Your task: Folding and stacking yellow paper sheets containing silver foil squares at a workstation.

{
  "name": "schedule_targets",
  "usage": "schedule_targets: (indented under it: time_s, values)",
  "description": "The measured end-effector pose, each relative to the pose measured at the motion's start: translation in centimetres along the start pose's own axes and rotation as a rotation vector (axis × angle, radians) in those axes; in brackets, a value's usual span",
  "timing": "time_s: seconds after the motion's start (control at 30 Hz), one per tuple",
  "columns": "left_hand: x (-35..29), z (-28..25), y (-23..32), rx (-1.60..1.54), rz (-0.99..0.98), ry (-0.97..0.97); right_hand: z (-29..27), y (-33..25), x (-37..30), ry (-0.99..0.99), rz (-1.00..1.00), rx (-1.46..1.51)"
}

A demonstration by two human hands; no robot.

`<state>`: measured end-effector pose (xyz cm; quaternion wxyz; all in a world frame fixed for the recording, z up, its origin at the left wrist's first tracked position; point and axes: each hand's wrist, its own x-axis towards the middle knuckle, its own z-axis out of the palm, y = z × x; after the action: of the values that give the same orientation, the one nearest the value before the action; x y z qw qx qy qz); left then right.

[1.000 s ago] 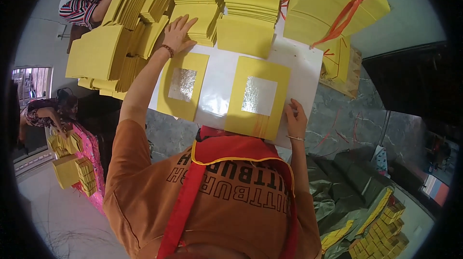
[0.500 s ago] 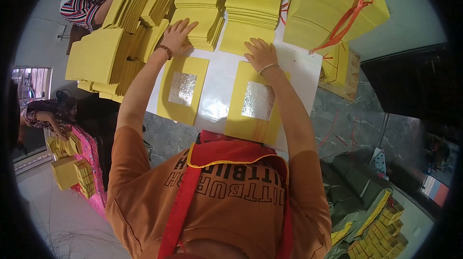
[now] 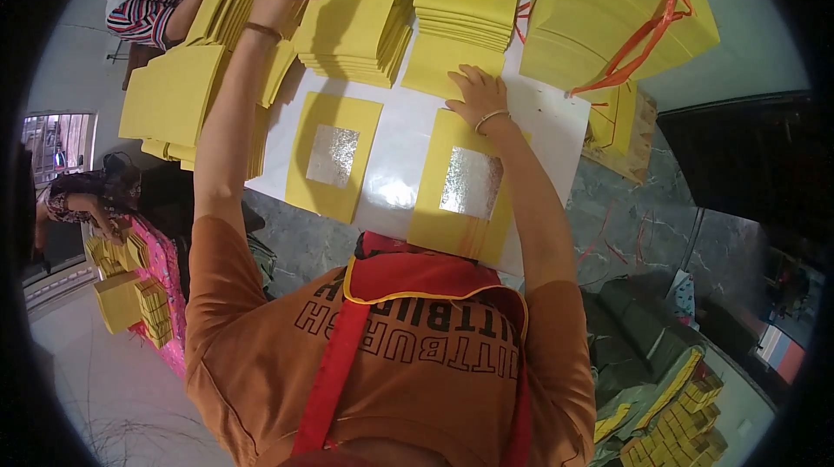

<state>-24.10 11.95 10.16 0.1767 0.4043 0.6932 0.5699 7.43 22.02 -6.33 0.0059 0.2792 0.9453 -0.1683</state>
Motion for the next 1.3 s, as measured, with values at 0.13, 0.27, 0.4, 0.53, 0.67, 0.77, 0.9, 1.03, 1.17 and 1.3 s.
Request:
schedule_targets:
  time_s: [0.13, 0.27, 0.4, 0.53, 0.67, 0.77, 0.9, 1.03, 1.17, 1.3]
  values:
    - [-0.3, 0.8, 1.3, -0.358, 0.055, 0.157, -0.1, -0.1, 0.0, 0.003, 0.002, -0.031]
    - [-6.9, 5.6, 0.6, 0.547, 0.431, -0.119, -1.2, -0.4, 0.0, -0.036, 0.02, -0.026]
    - [-11.8, 11.3, -1.7, 0.746, 0.619, -0.748, -1.7, 0.1, 0.4, -0.042, -0.025, -0.003]
    - [-13.7, 15.5, -6.9, 0.985, 0.523, -0.698, -0.8, 1.3, 0.4, 0.063, -0.136, 0.122]
    - [-14.3, 17.4, -7.3, 1.031, 0.453, -0.637, -2.2, 2.4, -0.8, -0.026, 0.07, 0.831]
    - [-14.5, 17.0, -7.1, 0.983, 0.487, -0.594, -2.8, 2.6, -4.2, 0.182, 0.226, 1.147]
    - [-15.1, 16.2, -7.1, 0.942, 0.503, -0.531, -2.1, 4.3, -10.5, 0.361, 0.298, 1.192]
    - [-15.0, 15.9, -7.1, 0.936, 0.583, -0.554, 0.2, 6.8, -17.5, 0.616, 0.464, 0.945]
    - [-15.1, 15.6, -6.9, 0.88, 0.601, -0.524, 1.4, 6.5, -20.9, 0.656, 0.557, 0.868]
    - [-16.5, 15.1, -4.4, 0.821, 0.739, -0.372, 4.0, 6.2, -23.3, 0.675, 0.492, 0.734]
